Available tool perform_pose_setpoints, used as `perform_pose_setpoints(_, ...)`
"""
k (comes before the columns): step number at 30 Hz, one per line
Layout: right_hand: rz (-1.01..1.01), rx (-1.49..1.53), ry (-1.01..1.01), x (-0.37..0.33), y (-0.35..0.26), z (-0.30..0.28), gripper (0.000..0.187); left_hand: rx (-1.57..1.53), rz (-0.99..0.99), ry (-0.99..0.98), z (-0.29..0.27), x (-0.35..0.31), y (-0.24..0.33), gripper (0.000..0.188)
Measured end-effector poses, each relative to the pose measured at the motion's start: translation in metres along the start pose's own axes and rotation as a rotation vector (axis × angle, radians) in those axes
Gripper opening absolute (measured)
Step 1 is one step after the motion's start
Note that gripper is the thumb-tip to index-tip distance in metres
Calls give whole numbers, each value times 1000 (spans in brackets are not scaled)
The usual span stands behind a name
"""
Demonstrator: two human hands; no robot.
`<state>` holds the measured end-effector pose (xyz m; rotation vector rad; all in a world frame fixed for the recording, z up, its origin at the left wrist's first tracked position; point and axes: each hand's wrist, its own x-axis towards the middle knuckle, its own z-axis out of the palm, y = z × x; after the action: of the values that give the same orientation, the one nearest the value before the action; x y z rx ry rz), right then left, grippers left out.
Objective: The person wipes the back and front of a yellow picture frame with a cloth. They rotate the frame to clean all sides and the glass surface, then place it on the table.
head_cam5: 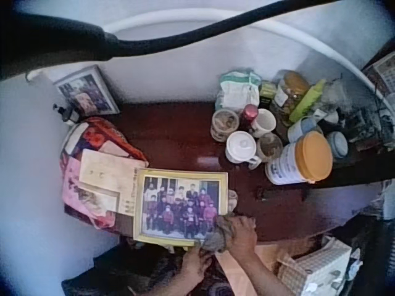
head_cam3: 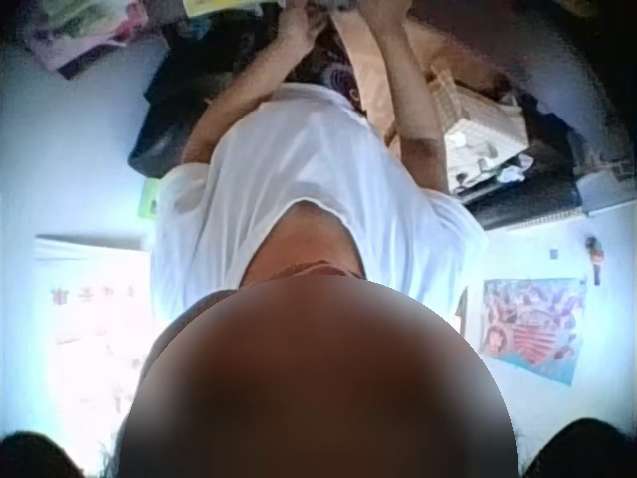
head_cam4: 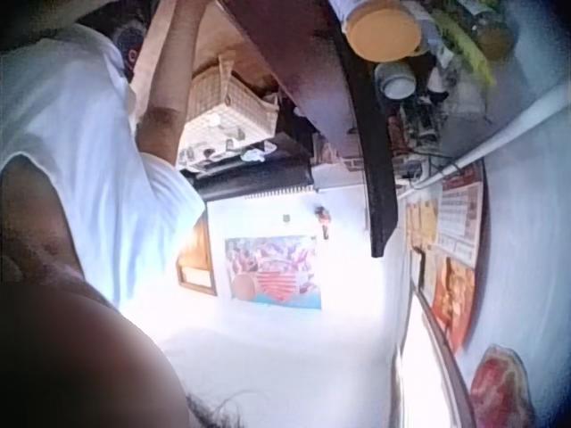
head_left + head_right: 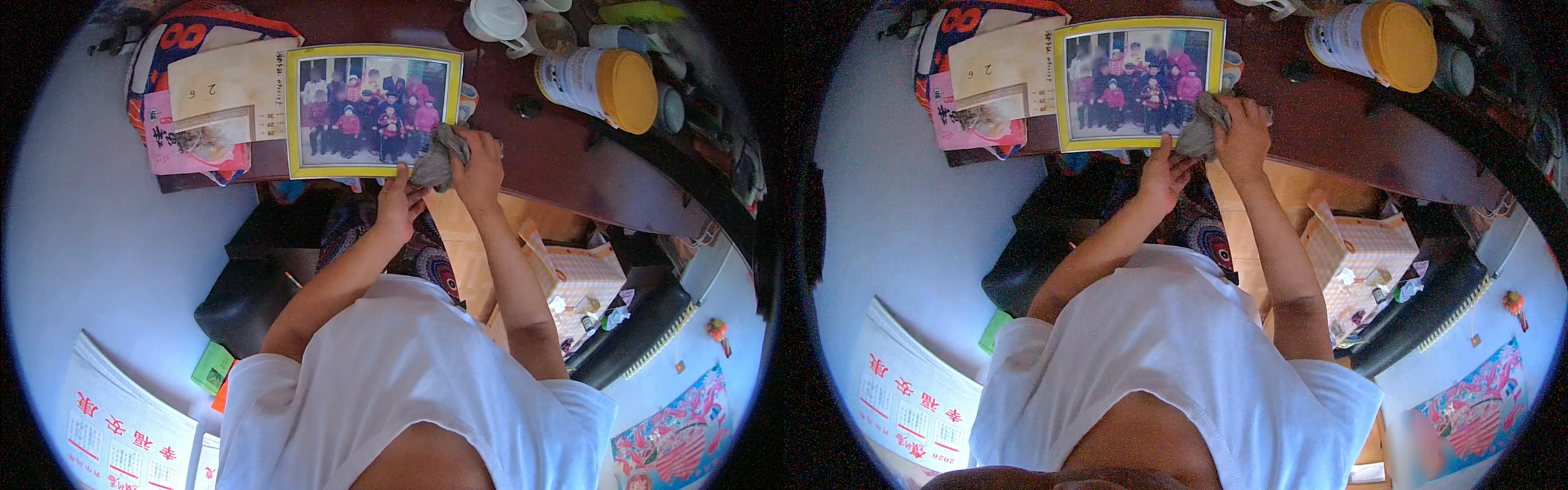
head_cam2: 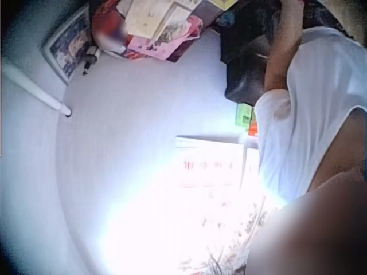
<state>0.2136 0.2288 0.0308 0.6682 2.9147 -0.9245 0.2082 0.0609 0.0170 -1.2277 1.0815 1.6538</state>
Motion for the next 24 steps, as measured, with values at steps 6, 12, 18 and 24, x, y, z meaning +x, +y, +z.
perform_pose_setpoints(6,17,48,47,-13,14,2,49,289,146,126,-22,0,2,36)
perform_pose_setpoints(12,192,522,235,-26,12,11,41,34,138,94,-16,10,-7,41)
perform_pose_setpoints(18,581,1305,697,-34,16,-57,43,112,232,-101,-29,9,-8,48)
perform_pose_setpoints(24,366,620,615,-23,17,-63,44,18,124,-187,-46,3,-2,43)
